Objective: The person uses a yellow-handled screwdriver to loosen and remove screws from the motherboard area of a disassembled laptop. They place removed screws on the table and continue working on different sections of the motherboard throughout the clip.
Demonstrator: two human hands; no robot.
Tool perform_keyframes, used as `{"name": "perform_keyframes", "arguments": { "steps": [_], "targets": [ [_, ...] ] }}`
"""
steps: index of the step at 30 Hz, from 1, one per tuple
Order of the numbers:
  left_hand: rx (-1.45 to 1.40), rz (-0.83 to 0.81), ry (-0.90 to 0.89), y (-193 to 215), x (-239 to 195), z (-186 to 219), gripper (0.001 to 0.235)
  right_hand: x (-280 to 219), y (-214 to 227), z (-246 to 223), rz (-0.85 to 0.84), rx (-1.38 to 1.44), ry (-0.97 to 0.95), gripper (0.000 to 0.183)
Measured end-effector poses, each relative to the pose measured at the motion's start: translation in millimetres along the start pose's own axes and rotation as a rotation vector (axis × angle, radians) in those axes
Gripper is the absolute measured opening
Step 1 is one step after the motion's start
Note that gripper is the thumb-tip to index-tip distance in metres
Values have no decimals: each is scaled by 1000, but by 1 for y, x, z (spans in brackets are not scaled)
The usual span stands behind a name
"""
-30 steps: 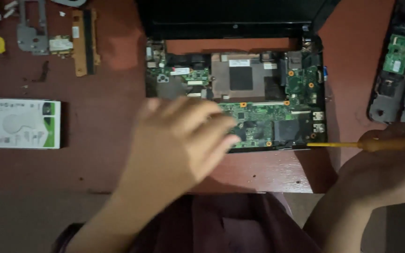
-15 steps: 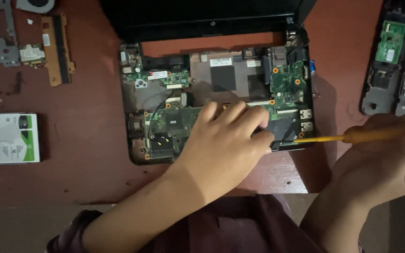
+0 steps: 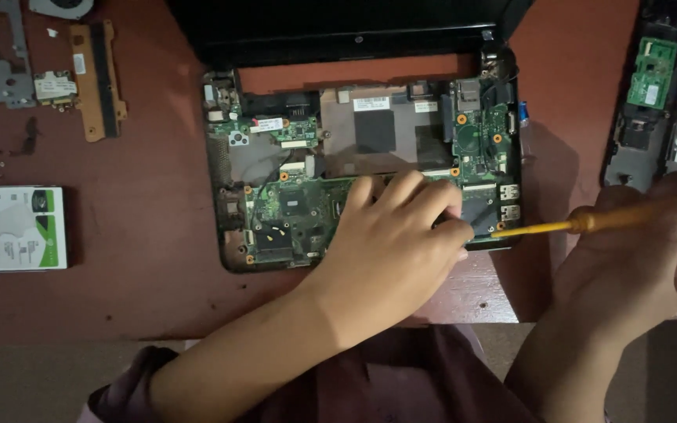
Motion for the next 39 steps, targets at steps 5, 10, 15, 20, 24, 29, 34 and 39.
{"name": "perform_keyframes", "arguments": {
  "steps": [5,10,15,20,24,29,34,39],
  "targets": [
    [-14,-57,35,-6,0,-1,7,0,-1,0,-5,58,-40,9],
    [-60,-169,143,-7,5,3,10,2,7,5,80,57,-15,15],
    [-46,-182,211,-12,12,7,9,8,10,12,42,-78,-38,25],
    [-90,-19,237,-12,9,7,10,8,15,13,122,-47,-48,17],
    [-32,-13,227,-13,9,4,12,9,10,8,110,-139,-16,22],
    [-63,-201,185,-13,14,-6,13,8,21,10,158,-52,109,10],
    [-148,-138,104,-2,11,-10,15,2,4,-5,86,-151,156,6],
    [-138,-172,59,-4,10,-14,13,-1,14,9,81,18,50,11]
  ]
}}
Point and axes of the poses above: each hand's wrist, its own x-axis towards the middle knuckle, its own y-axis out of the back of the hand, z = x × y, the point moved 6 cm from there along x, towards the middle knuckle, and after that the axes turned 12 degrees about y, right-handed, at the moved point
